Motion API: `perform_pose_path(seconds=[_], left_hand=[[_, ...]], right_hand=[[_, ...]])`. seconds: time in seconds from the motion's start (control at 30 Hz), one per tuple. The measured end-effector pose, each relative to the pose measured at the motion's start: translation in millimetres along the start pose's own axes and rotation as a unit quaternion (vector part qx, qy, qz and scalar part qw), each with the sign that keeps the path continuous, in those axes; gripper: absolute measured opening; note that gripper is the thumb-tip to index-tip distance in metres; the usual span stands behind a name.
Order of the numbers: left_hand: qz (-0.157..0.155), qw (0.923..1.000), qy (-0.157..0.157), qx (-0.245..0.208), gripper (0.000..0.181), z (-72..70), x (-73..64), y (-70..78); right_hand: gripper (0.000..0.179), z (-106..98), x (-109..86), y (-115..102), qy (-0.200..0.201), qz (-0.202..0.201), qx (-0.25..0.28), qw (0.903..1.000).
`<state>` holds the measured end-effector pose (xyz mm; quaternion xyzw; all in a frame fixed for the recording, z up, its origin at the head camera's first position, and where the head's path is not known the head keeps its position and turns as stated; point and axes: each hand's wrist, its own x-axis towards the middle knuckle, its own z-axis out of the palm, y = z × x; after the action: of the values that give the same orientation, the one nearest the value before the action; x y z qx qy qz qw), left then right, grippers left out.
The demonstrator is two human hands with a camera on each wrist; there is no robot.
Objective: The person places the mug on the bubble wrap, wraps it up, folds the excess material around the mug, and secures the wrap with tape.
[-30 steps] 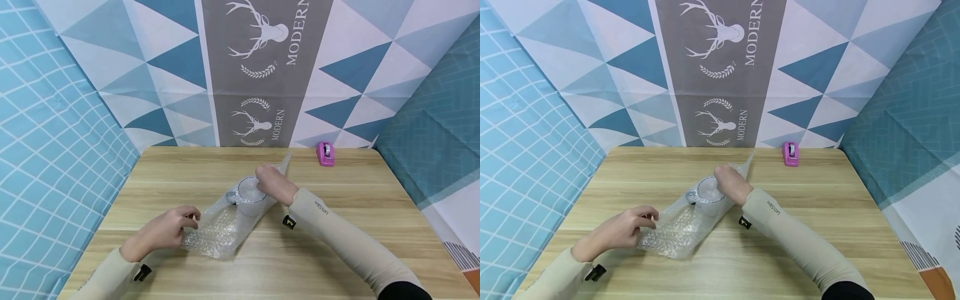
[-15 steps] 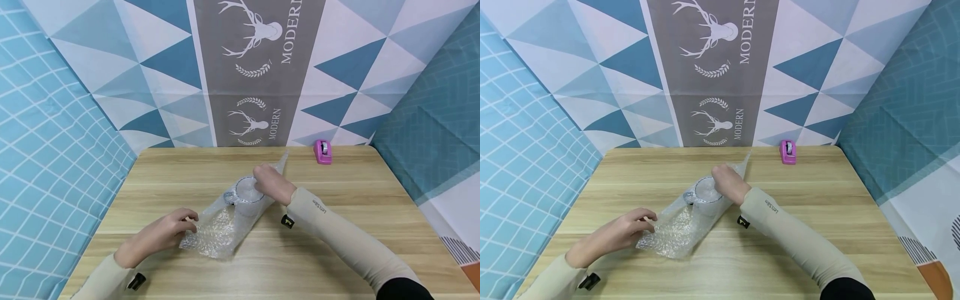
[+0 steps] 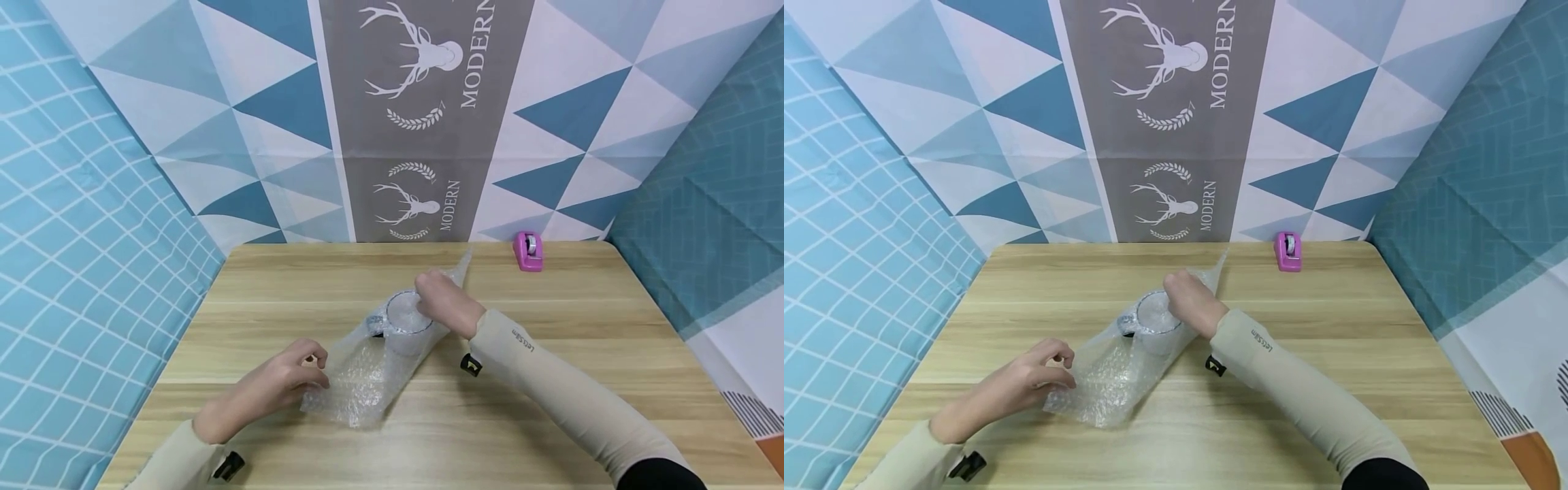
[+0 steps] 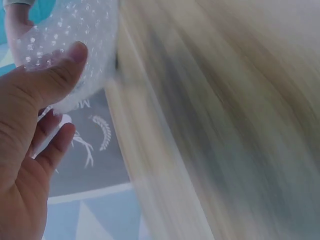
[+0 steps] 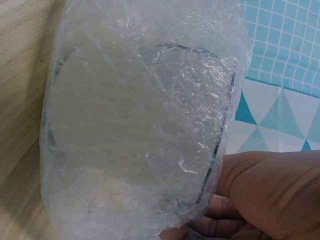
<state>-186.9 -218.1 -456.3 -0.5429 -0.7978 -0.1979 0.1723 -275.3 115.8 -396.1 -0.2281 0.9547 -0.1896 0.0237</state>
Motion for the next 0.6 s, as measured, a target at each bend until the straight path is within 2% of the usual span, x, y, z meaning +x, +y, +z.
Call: perform_pose_path(seconds=[0.17, 0.43, 0.6], left_hand=[[0.001, 0.9991, 0.025, -0.034, 0.026, 0.6, 9.1, 4.3], [0.037, 0.9947, 0.074, -0.062, 0.034, 1.3, 23.4, 3.7], [0.056, 0.9922, 0.095, -0.059, 0.008, 0.1, 30.2, 3.1]], right_hand=[[0.014, 1, 0.1, 0, 0.006, 0.0, -0.007, 1.0], [0.013, 3, 0.2, 1, 0.004, 0.007, -0.01, 0.9999], [0.015, 3, -0.9, 1, 0.007, 0.006, -0.007, 0.9999]])
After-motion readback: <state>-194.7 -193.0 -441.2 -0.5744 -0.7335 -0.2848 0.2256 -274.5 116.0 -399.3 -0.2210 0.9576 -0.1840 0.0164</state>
